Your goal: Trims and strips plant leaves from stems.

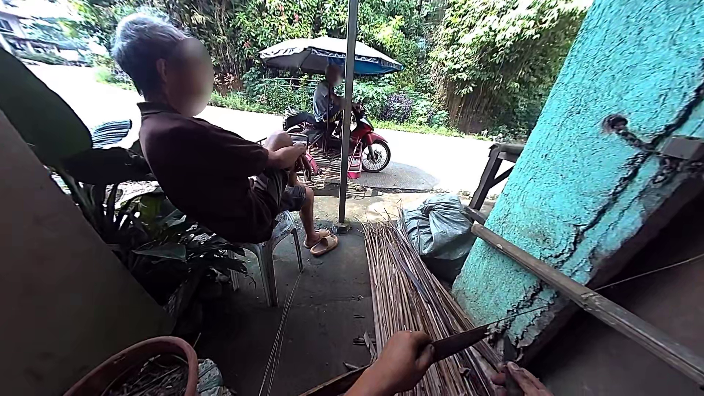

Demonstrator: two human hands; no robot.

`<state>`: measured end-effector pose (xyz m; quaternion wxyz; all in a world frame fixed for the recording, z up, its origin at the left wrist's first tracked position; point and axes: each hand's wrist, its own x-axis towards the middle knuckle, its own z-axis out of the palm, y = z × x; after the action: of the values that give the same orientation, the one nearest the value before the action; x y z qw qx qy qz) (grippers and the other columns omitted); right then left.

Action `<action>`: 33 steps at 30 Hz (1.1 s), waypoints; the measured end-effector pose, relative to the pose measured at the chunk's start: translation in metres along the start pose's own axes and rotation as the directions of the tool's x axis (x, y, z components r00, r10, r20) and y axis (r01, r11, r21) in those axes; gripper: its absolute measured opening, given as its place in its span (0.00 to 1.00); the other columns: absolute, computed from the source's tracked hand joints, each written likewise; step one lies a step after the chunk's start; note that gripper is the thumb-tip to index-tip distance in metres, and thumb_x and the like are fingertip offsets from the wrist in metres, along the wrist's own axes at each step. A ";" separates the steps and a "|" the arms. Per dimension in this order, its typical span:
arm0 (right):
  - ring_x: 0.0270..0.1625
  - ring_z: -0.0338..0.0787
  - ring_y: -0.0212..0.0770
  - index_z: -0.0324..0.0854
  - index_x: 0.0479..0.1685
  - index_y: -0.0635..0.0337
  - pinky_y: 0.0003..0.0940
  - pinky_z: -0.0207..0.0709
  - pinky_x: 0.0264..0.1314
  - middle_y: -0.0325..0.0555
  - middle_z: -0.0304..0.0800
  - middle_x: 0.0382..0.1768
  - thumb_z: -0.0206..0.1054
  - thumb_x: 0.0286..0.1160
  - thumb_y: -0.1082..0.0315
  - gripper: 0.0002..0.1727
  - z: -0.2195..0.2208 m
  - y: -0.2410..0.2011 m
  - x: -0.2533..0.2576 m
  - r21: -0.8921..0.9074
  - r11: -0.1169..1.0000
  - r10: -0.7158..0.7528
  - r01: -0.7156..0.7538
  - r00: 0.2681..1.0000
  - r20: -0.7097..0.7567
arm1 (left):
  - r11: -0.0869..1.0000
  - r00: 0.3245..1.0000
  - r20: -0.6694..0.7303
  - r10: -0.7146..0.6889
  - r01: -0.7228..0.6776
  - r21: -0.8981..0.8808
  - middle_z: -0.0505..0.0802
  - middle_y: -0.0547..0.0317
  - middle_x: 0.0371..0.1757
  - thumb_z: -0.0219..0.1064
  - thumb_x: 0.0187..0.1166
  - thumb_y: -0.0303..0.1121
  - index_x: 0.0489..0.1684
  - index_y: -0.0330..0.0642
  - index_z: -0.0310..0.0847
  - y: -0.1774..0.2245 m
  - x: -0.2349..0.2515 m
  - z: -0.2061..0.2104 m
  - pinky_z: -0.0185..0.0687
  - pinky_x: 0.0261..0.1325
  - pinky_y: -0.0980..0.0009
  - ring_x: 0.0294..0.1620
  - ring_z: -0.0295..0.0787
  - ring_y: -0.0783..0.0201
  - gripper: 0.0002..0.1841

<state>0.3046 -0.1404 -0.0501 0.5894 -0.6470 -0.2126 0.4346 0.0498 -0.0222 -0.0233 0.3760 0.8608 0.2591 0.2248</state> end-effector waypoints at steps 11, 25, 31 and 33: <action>0.21 0.87 0.33 0.79 0.46 0.57 0.28 0.83 0.21 0.39 0.90 0.28 0.38 0.94 0.59 0.22 -0.003 -0.017 -0.016 0.184 0.942 -0.303 0.281 0.947 0.106 | 0.986 0.989 -0.093 -0.115 0.102 -0.129 0.94 0.51 0.42 0.56 0.90 0.39 0.58 0.39 0.87 -0.001 0.002 -0.006 0.86 0.53 0.56 0.41 0.91 0.61 0.17; 0.20 0.86 0.28 0.85 0.47 0.60 0.23 0.82 0.22 0.35 0.92 0.26 0.58 0.89 0.62 0.13 0.019 -0.021 -0.014 -0.024 0.982 -0.120 0.188 0.715 0.689 | 0.853 0.940 0.340 -0.021 0.194 -0.484 0.90 0.63 0.32 0.49 0.92 0.39 0.51 0.37 0.84 0.002 0.016 0.009 0.88 0.35 0.70 0.28 0.87 0.69 0.18; 0.19 0.86 0.28 0.87 0.47 0.61 0.22 0.81 0.21 0.38 0.92 0.25 0.63 0.88 0.61 0.13 0.016 -0.024 -0.014 -0.059 0.979 -0.079 0.194 0.634 0.769 | 0.791 0.923 0.370 0.106 0.147 -0.593 0.93 0.58 0.36 0.53 0.91 0.35 0.52 0.35 0.84 0.002 0.020 0.014 0.92 0.43 0.65 0.34 0.91 0.66 0.15; 0.19 0.85 0.26 0.87 0.49 0.60 0.20 0.80 0.21 0.36 0.92 0.24 0.64 0.87 0.60 0.13 0.015 -0.028 -0.017 -0.078 0.976 -0.066 0.204 0.616 0.785 | 0.791 0.921 0.367 0.130 0.127 -0.599 0.91 0.60 0.33 0.54 0.90 0.34 0.49 0.36 0.86 0.002 0.021 0.015 0.89 0.40 0.68 0.31 0.89 0.68 0.14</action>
<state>0.2897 -0.1392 -0.0175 0.4170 -0.4228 -0.5283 0.6069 0.0753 -0.0186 -0.0266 0.6775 0.7196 0.0918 0.1212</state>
